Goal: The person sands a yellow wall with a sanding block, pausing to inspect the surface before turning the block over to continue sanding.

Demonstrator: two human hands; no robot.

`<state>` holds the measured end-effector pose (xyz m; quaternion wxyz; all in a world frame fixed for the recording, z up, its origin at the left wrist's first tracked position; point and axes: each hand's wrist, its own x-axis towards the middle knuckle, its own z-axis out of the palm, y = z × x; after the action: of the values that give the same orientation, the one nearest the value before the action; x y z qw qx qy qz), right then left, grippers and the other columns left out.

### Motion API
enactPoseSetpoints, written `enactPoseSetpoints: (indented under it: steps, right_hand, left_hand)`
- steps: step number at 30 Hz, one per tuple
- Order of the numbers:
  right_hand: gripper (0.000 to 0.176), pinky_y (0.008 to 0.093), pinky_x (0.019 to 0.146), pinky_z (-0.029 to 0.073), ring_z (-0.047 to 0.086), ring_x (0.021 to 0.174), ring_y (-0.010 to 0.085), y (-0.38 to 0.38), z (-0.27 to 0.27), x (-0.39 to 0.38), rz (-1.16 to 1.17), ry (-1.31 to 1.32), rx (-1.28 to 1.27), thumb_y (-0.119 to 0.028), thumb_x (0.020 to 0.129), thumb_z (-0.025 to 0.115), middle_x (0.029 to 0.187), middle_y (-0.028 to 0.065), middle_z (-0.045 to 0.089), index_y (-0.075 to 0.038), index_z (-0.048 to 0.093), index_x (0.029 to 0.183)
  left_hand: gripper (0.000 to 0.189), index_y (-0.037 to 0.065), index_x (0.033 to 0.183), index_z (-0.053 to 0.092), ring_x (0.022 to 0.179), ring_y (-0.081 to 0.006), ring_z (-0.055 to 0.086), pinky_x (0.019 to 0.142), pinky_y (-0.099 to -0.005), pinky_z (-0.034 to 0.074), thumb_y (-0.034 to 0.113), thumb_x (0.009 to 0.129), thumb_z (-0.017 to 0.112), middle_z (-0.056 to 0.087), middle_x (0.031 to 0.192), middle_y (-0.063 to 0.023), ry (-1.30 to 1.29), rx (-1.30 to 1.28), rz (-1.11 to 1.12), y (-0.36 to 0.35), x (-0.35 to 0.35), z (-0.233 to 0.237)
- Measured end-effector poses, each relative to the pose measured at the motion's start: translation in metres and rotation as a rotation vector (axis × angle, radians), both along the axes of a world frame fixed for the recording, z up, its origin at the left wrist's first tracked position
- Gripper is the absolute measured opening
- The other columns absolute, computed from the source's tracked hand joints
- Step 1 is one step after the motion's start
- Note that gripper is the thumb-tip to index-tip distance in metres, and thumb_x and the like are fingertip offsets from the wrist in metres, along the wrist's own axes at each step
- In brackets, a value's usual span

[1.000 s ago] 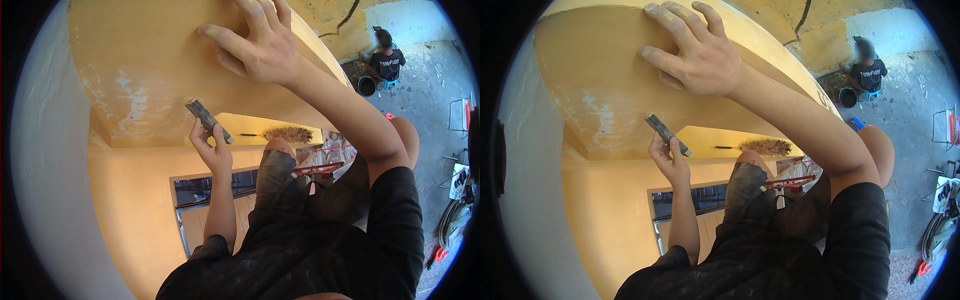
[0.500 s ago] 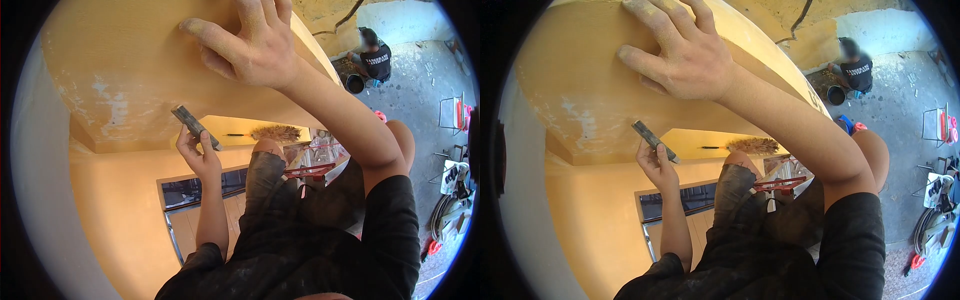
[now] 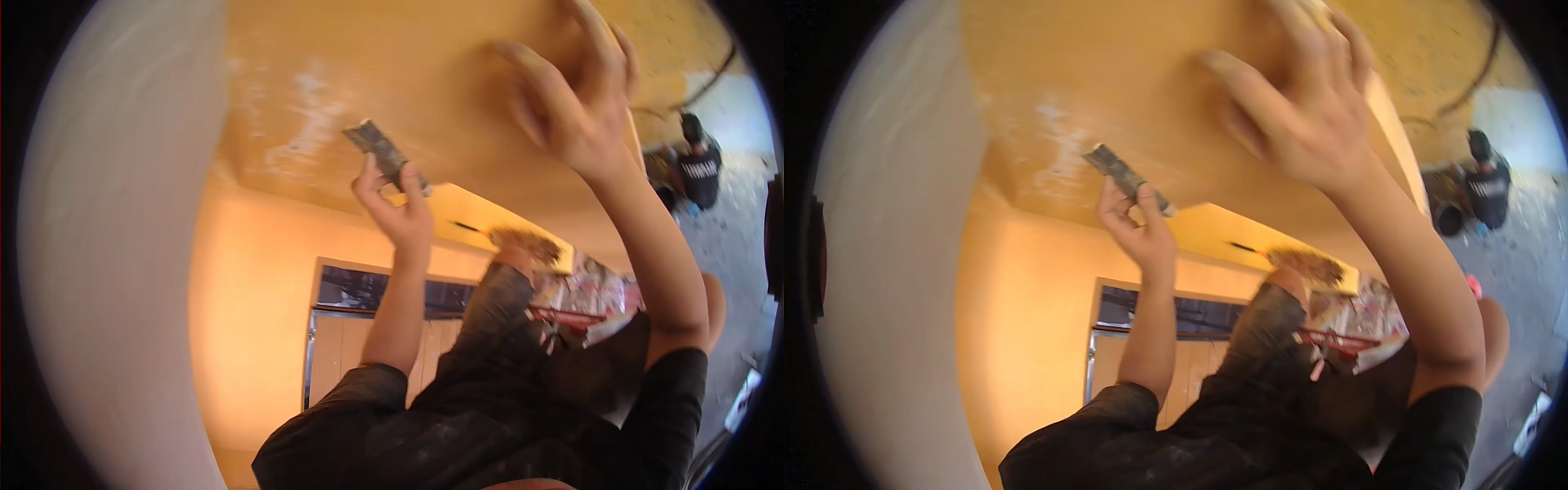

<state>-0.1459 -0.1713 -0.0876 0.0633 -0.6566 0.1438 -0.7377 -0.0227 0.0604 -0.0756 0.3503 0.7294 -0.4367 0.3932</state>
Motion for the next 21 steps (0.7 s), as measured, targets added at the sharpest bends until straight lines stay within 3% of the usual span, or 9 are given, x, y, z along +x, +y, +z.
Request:
enactPoseSetpoints:
  steps: [3,5,11,13,14,18,20,21]
  right_hand:
    - [0.044,0.0463,0.106,0.030,0.050,0.123,0.0311,-0.001,0.000,0.007,0.028,-0.076,0.017,-0.022,0.064,0.075,0.140,0.0197,0.047,-0.024,0.067,0.107]
    - [0.042,0.0459,0.107,0.030,0.050,0.123,0.0316,0.000,0.000,0.002,0.035,-0.062,0.013,-0.021,0.066,0.073,0.140,0.0208,0.047,-0.023,0.068,0.108]
    - [0.039,0.0464,0.109,0.028,0.049,0.126,0.0336,-0.001,0.000,-0.001,0.040,-0.056,0.022,-0.018,0.069,0.070,0.140,0.0221,0.047,-0.022,0.069,0.108]
    - [0.038,0.0468,0.109,0.028,0.050,0.126,0.0344,0.000,-0.001,0.000,0.054,-0.048,0.026,-0.018,0.068,0.070,0.140,0.0224,0.047,-0.022,0.069,0.106]
    - [0.038,0.0468,0.109,0.028,0.050,0.126,0.0344,0.004,-0.002,0.000,0.063,-0.049,0.035,-0.018,0.068,0.070,0.140,0.0224,0.047,-0.022,0.069,0.106]
    - [0.038,0.0468,0.109,0.028,0.050,0.125,0.0349,-0.004,0.002,0.001,0.033,-0.048,0.019,-0.018,0.067,0.070,0.139,0.0225,0.047,-0.022,0.070,0.105]
    - [0.038,0.0462,0.108,0.029,0.051,0.124,0.0340,0.001,0.002,0.000,0.031,-0.050,0.031,-0.020,0.066,0.071,0.139,0.0211,0.048,-0.022,0.070,0.104]
    - [0.038,0.0462,0.108,0.029,0.051,0.124,0.0340,0.003,0.001,0.001,0.048,-0.023,0.052,-0.020,0.066,0.071,0.139,0.0211,0.048,-0.022,0.070,0.104]
  left_hand:
    - [0.049,0.001,0.135,0.037,0.093,-0.0182,0.054,0.079,-0.0313,0.049,0.009,0.094,0.062,0.053,0.108,-0.0127,-0.180,-0.041,0.034,-0.029,0.008,0.034]
    - [0.050,0.000,0.136,0.037,0.094,-0.0187,0.053,0.080,-0.0315,0.048,0.010,0.094,0.062,0.053,0.107,-0.0123,-0.092,-0.135,-0.003,-0.046,0.005,0.043]
    - [0.051,0.000,0.137,0.036,0.089,-0.0167,0.051,0.073,-0.0298,0.047,0.011,0.095,0.062,0.051,0.104,-0.0112,-0.197,-0.168,-0.022,-0.081,0.006,0.074]
    - [0.050,0.000,0.137,0.036,0.084,-0.0156,0.050,0.070,-0.0287,0.047,0.014,0.096,0.062,0.051,0.101,-0.0097,0.023,-0.392,-0.029,-0.091,0.001,0.113]
    - [0.050,0.000,0.137,0.035,0.081,-0.0153,0.049,0.069,-0.0281,0.046,0.016,0.097,0.060,0.050,0.099,-0.0093,-0.009,-0.400,-0.097,-0.093,0.004,0.110]
    - [0.050,-0.001,0.137,0.034,0.082,-0.0148,0.050,0.069,-0.0275,0.046,0.015,0.097,0.059,0.050,0.099,-0.0101,-0.148,-0.228,-0.022,-0.087,0.012,0.098]
    - [0.051,-0.003,0.137,0.034,0.085,-0.0142,0.051,0.072,-0.0281,0.045,0.011,0.096,0.061,0.050,0.099,-0.0098,0.111,-0.358,-0.096,-0.087,-0.008,0.115]
    - [0.051,-0.003,0.137,0.034,0.085,-0.0142,0.051,0.072,-0.0281,0.045,0.011,0.096,0.061,0.050,0.099,-0.0098,0.135,-0.341,-0.072,-0.078,-0.010,0.099]
